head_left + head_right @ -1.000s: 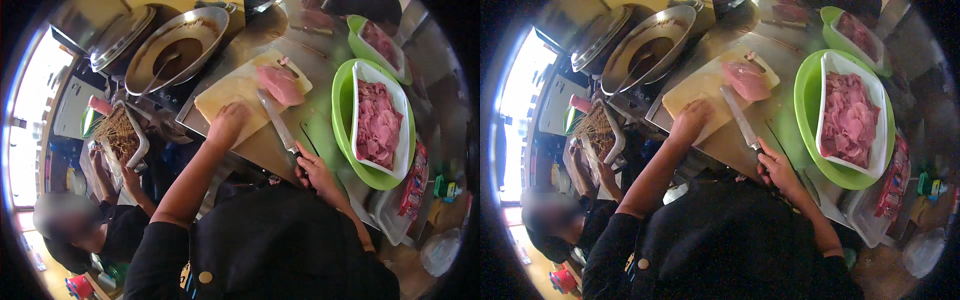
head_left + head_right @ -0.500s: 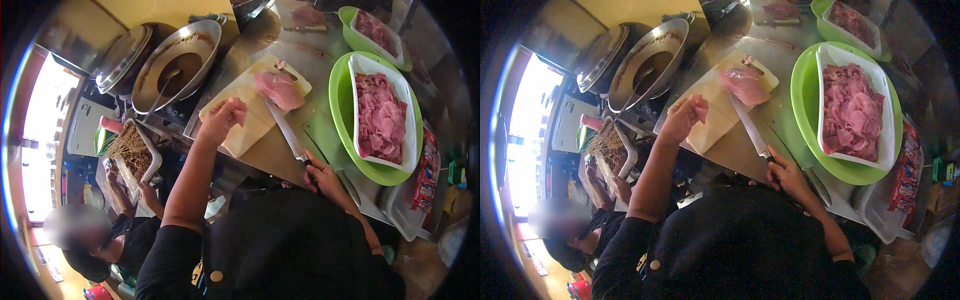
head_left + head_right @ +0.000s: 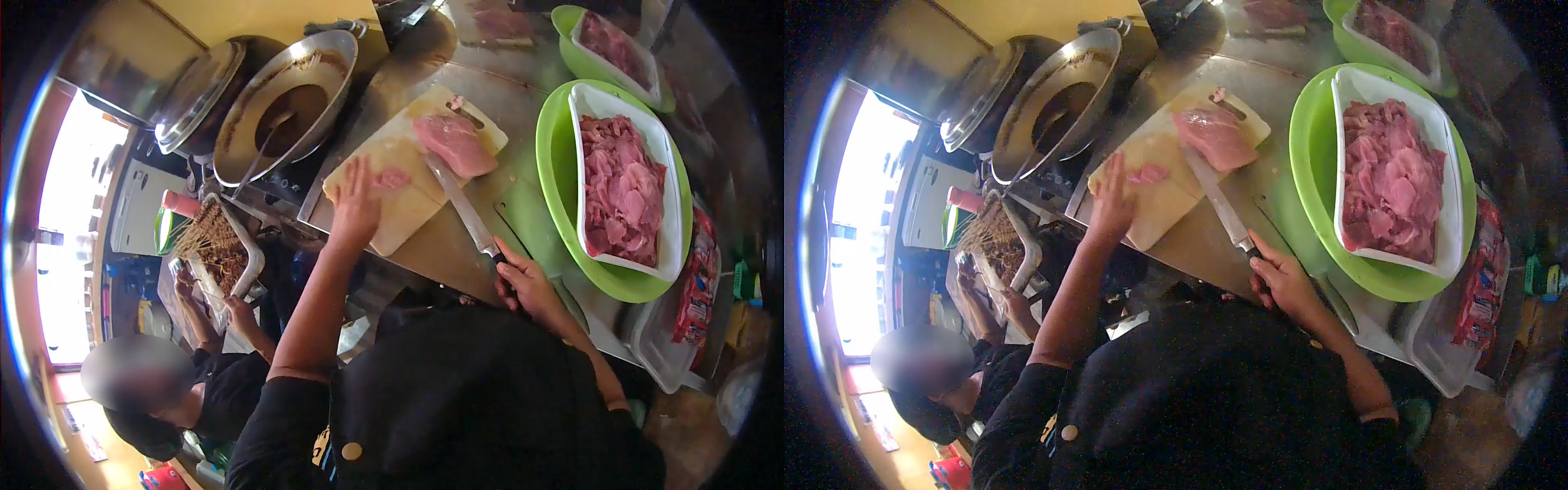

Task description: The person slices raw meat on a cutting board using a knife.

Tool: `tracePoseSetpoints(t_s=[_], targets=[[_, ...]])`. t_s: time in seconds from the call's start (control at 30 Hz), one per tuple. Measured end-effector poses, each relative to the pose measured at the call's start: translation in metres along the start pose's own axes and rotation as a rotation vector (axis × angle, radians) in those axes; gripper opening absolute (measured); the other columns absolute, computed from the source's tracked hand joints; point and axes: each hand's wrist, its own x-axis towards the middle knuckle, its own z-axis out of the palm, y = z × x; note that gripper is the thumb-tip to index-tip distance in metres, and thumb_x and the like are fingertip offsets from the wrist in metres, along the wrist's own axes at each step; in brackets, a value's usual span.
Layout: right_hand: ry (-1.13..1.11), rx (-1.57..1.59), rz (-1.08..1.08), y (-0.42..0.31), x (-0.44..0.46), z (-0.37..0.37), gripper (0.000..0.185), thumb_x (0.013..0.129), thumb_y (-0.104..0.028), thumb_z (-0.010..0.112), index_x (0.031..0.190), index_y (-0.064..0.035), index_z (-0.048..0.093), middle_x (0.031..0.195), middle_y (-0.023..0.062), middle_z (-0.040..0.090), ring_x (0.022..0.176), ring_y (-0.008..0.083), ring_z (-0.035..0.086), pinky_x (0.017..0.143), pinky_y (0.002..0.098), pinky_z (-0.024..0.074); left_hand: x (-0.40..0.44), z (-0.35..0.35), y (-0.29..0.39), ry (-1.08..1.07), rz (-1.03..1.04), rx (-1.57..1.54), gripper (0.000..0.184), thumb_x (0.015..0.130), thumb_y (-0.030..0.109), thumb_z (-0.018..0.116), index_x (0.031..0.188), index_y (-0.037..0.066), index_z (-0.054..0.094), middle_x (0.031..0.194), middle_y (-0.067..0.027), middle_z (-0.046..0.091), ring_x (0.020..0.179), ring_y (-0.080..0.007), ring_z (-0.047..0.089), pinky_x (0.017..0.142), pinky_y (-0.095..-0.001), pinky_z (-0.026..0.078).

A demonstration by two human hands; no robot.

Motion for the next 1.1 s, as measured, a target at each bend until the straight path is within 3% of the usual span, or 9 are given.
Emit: tracePoseSetpoints(t_s=[0.17, 0.3, 0.4, 0.6, 0.7, 0.8, 0.9, 1.0, 1.1], targets=[[-0.040, -0.005, -0.006, -0.008, 0.004, 0.004, 0.052, 0.093, -0.017, 0.047, 0.143, -0.0173, 0.031, 0.065, 0.0022, 0.049, 0.048, 0.0092, 0.042, 0.044, 0.0232, 0.0376, 0.012, 0.003, -0.020, 0.021, -0.256, 0.123, 0.050, 0.079, 0.025, 0.062, 0.125, 0.010, 0.050, 0.138, -0.0167, 0.039, 0.131, -0.0398, 0.029, 0.104, -0.0514, 0.029], [-0.102, -0.101, -0.004, -0.021, 0.019, 0.021, 0.052, 0.093, -0.017, 0.047, 0.143, -0.0172, 0.032, 0.064, 0.0020, 0.050, 0.047, 0.0086, 0.042, 0.043, 0.0234, 0.0376, 0.028, 0.022, -0.023, -0.076, -0.074, 0.292, 0.039, 0.069, 0.028, 0.071, 0.104, 0.012, 0.060, 0.131, -0.0150, 0.046, 0.128, -0.0417, 0.030, 0.101, -0.0527, 0.032], [-0.110, -0.150, -0.066, -0.006, 0.044, 0.018, 0.052, 0.093, -0.016, 0.047, 0.143, -0.0171, 0.033, 0.061, 0.0015, 0.050, 0.046, 0.0083, 0.042, 0.043, 0.0235, 0.0377, 0.036, 0.018, -0.020, -0.080, -0.008, 0.192, 0.026, 0.071, 0.024, 0.071, 0.089, 0.008, 0.063, 0.102, -0.0098, 0.062, 0.104, -0.0343, 0.055, 0.094, -0.0444, 0.039], [-0.140, -0.194, -0.106, 0.001, 0.054, 0.012, 0.051, 0.094, -0.015, 0.045, 0.143, -0.0190, 0.031, 0.062, 0.0017, 0.049, 0.042, 0.0078, 0.041, 0.040, 0.0224, 0.0359, 0.022, 0.011, -0.017, -0.073, -0.359, -0.577, 0.033, 0.077, 0.022, 0.067, 0.102, 0.004, 0.055, 0.086, -0.0166, 0.063, 0.073, -0.0246, 0.064, 0.062, -0.0348, 0.051], [-0.127, -0.215, -0.104, 0.001, 0.053, 0.012, 0.050, 0.094, -0.015, 0.046, 0.142, -0.0178, 0.033, 0.060, 0.0010, 0.050, 0.044, 0.0075, 0.041, 0.042, 0.0235, 0.0370, 0.011, 0.003, -0.022, -0.187, -0.588, -0.633, 0.037, 0.081, 0.024, 0.065, 0.108, 0.003, 0.051, 0.082, -0.0185, 0.062, 0.074, -0.0212, 0.064, 0.063, -0.0332, 0.051], [-0.116, -0.207, -0.107, 0.002, 0.052, 0.015, 0.050, 0.094, -0.015, 0.046, 0.142, -0.0181, 0.034, 0.060, 0.0008, 0.050, 0.044, 0.0073, 0.041, 0.042, 0.0237, 0.0375, 0.001, -0.016, -0.019, -0.244, -0.403, -0.117, 0.033, 0.082, 0.022, 0.063, 0.107, 0.003, 0.052, 0.085, -0.0186, 0.063, 0.074, -0.0254, 0.065, 0.066, -0.0358, 0.051], [-0.084, -0.177, -0.081, -0.008, 0.043, 0.014, 0.049, 0.094, -0.015, 0.046, 0.142, -0.0185, 0.035, 0.061, 0.0012, 0.050, 0.045, 0.0073, 0.041, 0.042, 0.0232, 0.0375, -0.004, -0.028, -0.008, -0.192, -0.316, 0.035, 0.031, 0.082, 0.018, 0.060, 0.109, 0.004, 0.052, 0.097, -0.0186, 0.062, 0.083, -0.0307, 0.064, 0.073, -0.0402, 0.050], [-0.057, -0.148, -0.096, -0.019, 0.033, 0.007, 0.048, 0.095, -0.016, 0.045, 0.142, -0.0173, 0.034, 0.064, 0.0023, 0.051, 0.047, 0.0075, 0.042, 0.042, 0.0223, 0.0371, -0.002, -0.020, 0.005, 0.037, -0.035, 0.057, 0.034, 0.083, 0.015, 0.058, 0.115, 0.006, 0.052, 0.104, -0.0166, 0.061, 0.094, -0.0343, 0.060, 0.081, -0.0418, 0.048], [-0.071, -0.095, -0.064, -0.020, 0.029, 0.003, 0.047, 0.096, -0.017, 0.044, 0.141, -0.0165, 0.035, 0.064, 0.0033, 0.051, 0.049, 0.0081, 0.043, 0.043, 0.0213, 0.0369, 0.005, -0.013, 0.027, -0.076, -0.029, -0.074, 0.037, 0.084, 0.012, 0.055, 0.121, 0.008, 0.050, 0.116, -0.0176, 0.056, 0.111, -0.0344, 0.052, 0.092, -0.0444, 0.043]])
